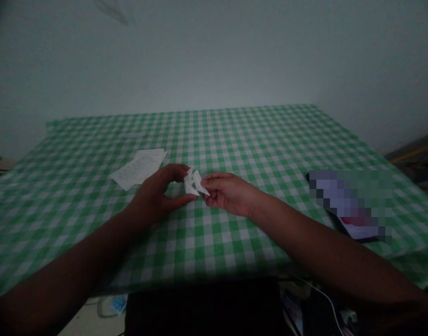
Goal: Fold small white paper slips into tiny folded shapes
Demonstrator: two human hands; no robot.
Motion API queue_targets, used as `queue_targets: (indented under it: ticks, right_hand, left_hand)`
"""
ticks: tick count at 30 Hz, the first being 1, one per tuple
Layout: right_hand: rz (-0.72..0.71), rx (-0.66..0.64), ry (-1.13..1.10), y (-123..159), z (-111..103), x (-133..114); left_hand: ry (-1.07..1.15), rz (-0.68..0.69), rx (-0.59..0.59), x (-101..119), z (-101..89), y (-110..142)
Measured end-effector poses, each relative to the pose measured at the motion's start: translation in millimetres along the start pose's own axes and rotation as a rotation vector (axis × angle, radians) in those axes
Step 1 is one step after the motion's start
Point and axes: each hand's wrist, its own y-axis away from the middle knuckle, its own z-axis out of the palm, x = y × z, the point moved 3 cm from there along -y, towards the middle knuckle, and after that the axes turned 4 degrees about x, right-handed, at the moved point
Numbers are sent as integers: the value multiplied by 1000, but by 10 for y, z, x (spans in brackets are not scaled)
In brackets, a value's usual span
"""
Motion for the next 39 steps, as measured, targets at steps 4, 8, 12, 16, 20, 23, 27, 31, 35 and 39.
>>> queue_targets:
  ticks: [4, 8, 12, 16, 20, 23, 27, 31, 35, 39]
  right_hand:
    - [5, -15, -14, -5, -5, -6]
    - [4, -20, -31, -12, -7, -4]
    - [-10, 2, -10, -16, -10, 6]
    - [-24, 11, 26, -23, -14, 19]
    - [-57, 36, 60, -26, -19, 27]
    - [-111, 70, 107, -25, -23, 25]
    - [-168, 109, 159, -23, -23, 30]
    - [-196, 76, 155, -17, -4, 44]
    - [-181, 92, 125, -11, 2, 50]
    - [-163, 97, 110, -10, 10, 42]
  left_hand:
    - [6, -20, 5, 7, -10, -9]
    - [16, -29, 0, 4, -7, -11]
    - [-2, -27, -7, 3, -2, -7]
    - [6, -5, -5, 2, 3, -5]
    - [-1, 5, -9, -13, 8, -1]
    - [-4, 7, -7, -30, 15, 5]
    - [-46, 13, -12, -41, 32, 15]
    - [-48, 28, -5, -24, 36, 19]
    - [10, 0, -4, -40, 33, 18]
    - [95, -69, -17, -113, 55, 29]
